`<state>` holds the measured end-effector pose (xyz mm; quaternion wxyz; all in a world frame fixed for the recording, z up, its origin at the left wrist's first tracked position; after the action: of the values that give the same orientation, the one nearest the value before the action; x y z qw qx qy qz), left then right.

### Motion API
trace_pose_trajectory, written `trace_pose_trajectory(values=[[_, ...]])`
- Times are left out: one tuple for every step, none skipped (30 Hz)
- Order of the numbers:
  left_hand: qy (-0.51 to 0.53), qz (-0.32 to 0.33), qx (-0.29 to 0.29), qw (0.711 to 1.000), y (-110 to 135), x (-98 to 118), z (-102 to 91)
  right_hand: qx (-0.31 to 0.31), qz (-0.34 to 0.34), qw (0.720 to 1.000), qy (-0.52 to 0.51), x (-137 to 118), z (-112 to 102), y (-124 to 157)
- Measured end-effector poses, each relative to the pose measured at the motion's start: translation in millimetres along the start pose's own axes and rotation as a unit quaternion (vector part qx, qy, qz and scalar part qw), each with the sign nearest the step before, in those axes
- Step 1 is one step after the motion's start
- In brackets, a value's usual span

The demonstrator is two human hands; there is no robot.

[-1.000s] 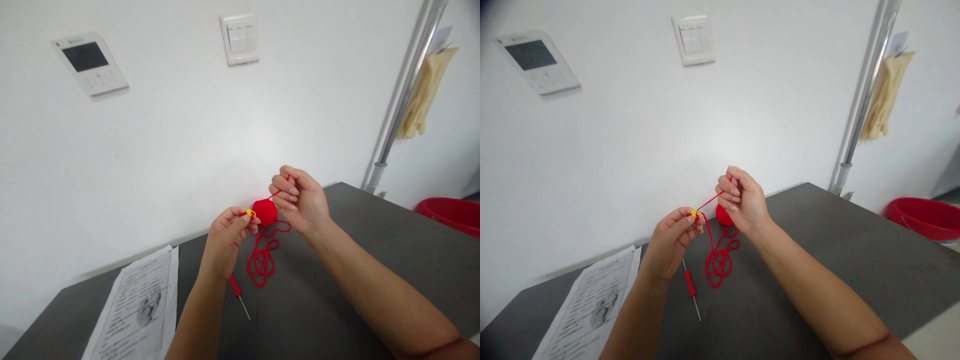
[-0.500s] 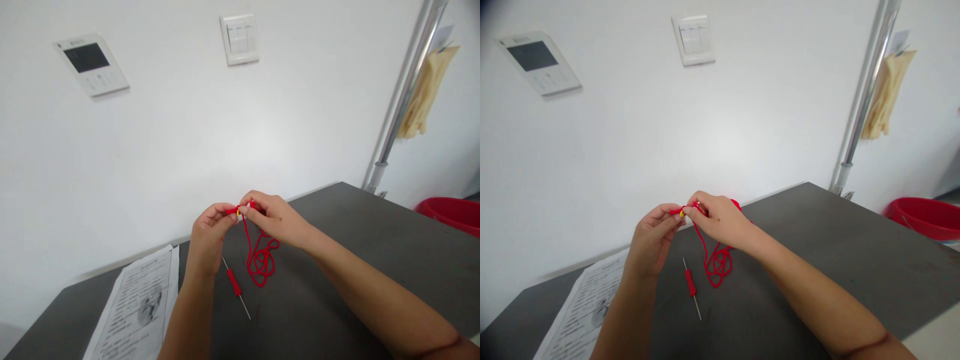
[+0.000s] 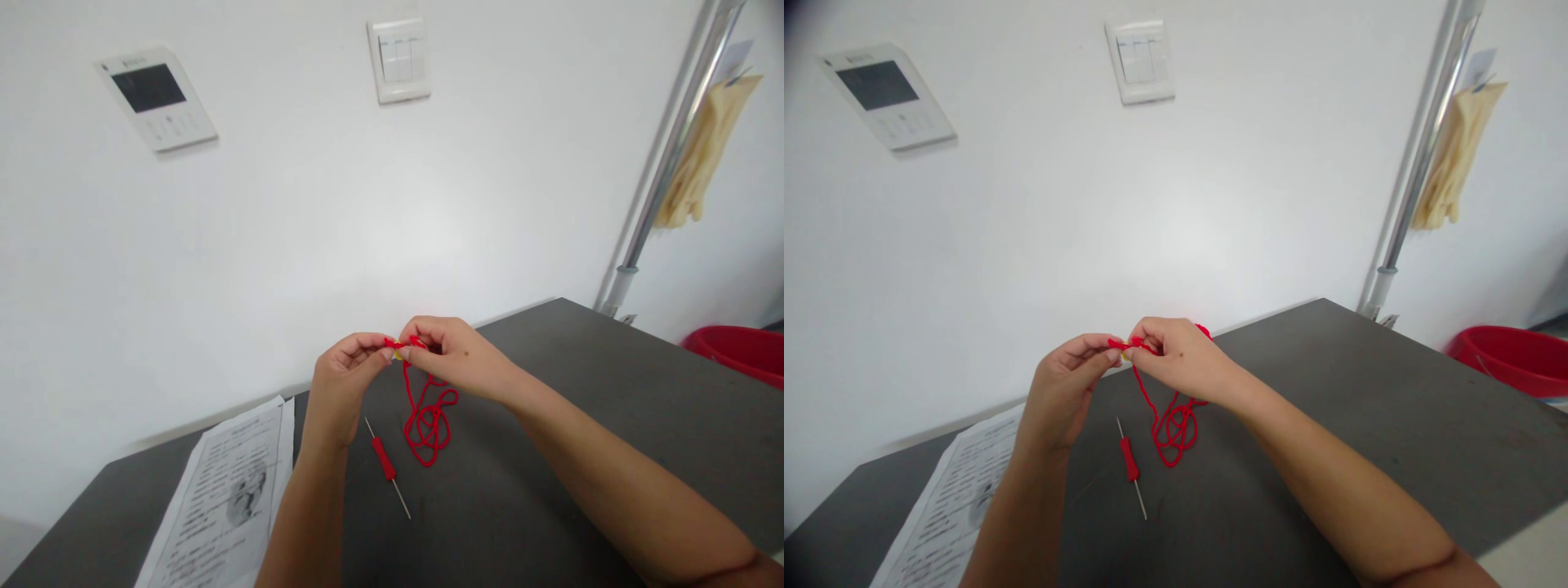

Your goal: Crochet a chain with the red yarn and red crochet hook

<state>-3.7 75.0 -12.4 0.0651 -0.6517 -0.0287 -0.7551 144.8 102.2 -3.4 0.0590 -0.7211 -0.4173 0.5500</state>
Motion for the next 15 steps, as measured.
trace_pose_trajectory(values=[[0.007, 0.0, -0.001, 1.0, 0.0, -0.9, 0.2, -0.005, 0.001, 1.0, -0.002, 0.3, 0.6, 0.1], [0.015, -0.001, -0.002, 1.0, -0.1, -1.9, 0.7, -0.01, 0.0, 1.0, 0.001, 0.3, 1.2, 0.1], [0.022, -0.001, -0.003, 1.0, -0.2, -2.9, 1.3, -0.015, -0.002, 1.0, 0.007, 0.1, 1.7, -0.1], [0.028, -0.002, -0.003, 1.0, -0.4, -3.8, 2.3, -0.02, -0.006, 1.0, 0.017, -0.3, 1.9, -0.3], [0.033, -0.005, -0.003, 0.999, -0.8, -4.5, 3.3, -0.027, -0.011, 0.999, 0.029, -0.9, 2.1, -0.6], [0.038, -0.007, -0.003, 0.999, -1.1, -5.0, 4.4, -0.034, -0.016, 0.998, 0.04, -1.5, 2.2, -0.9], [0.042, -0.011, -0.002, 0.999, -1.5, -5.2, 5.4, -0.043, -0.02, 0.998, 0.049, -2.0, 2.2, -1.1], [0.044, -0.013, 0.0, 0.999, -1.9, -5.2, 6.2, -0.051, -0.021, 0.997, 0.053, -2.4, 2.1, -1.2], [0.045, -0.014, 0.002, 0.999, -2.3, -4.8, 6.6, -0.058, -0.021, 0.997, 0.054, -2.6, 1.8, -1.2], [0.045, -0.013, 0.006, 0.999, -2.5, -4.1, 6.6, -0.059, -0.017, 0.997, 0.05, -2.3, 1.0, -1.1], [0.043, -0.011, 0.009, 0.999, -2.7, -3.4, 6.3, -0.053, -0.011, 0.998, 0.041, -1.8, -0.2, -1.1], [0.038, -0.011, 0.012, 0.999, -2.8, -2.9, 5.9, -0.041, -0.006, 0.999, 0.031, -1.1, -1.8, -1.1], [0.033, -0.013, 0.012, 0.999, -2.8, -2.6, 5.6, -0.026, -0.004, 0.999, 0.019, -0.4, -3.4, -1.2], [0.026, -0.015, 0.009, 1.0, -2.8, -2.4, 5.3, -0.011, -0.004, 1.0, 0.007, 0.3, -4.8, -1.4], [0.018, -0.019, 0.002, 1.0, -2.8, -2.5, 5.3, 0.003, -0.006, 1.0, -0.002, 1.1, -6.1, -1.7]])
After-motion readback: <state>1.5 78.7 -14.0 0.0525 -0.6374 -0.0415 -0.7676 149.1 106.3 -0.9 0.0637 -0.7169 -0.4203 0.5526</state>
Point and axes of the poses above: each hand's wrist, its own y-axis away from the middle knuckle, its own z-axis out of the palm, x = y × z, the point moved 5 cm from there along -y, towards the middle knuckle, and after that the axes turned 11 degrees about -z, right-handed, at the moved point
